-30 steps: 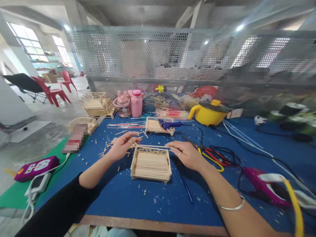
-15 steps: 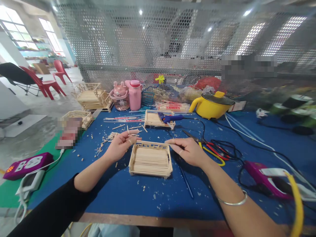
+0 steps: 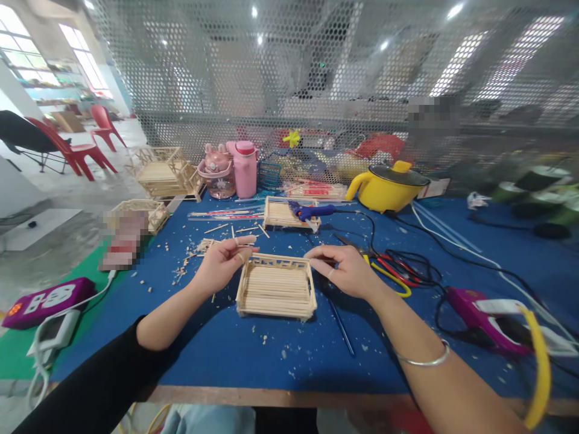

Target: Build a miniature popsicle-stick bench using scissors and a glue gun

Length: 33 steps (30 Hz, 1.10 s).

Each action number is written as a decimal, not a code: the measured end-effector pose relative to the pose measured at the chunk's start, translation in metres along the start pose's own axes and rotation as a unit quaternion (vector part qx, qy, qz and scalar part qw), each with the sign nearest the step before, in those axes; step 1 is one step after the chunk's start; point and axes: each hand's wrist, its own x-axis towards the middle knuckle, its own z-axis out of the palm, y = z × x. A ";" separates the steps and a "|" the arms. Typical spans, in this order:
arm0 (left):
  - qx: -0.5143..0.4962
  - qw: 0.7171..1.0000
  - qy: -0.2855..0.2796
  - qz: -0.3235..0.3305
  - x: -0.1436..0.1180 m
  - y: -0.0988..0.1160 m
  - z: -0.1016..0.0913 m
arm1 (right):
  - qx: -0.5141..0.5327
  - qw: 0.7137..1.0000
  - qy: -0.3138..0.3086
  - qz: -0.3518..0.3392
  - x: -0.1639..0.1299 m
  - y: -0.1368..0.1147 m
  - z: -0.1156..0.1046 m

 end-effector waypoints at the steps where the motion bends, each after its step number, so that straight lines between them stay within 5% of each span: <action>1: 0.006 1.000 -0.001 0.003 0.000 0.000 0.000 | 0.001 1.000 0.007 -0.002 0.000 -0.001 0.001; 33: -0.098 0.995 0.020 -0.019 0.000 -0.001 -0.002 | -0.041 0.999 0.018 -0.011 -0.001 -0.003 -0.002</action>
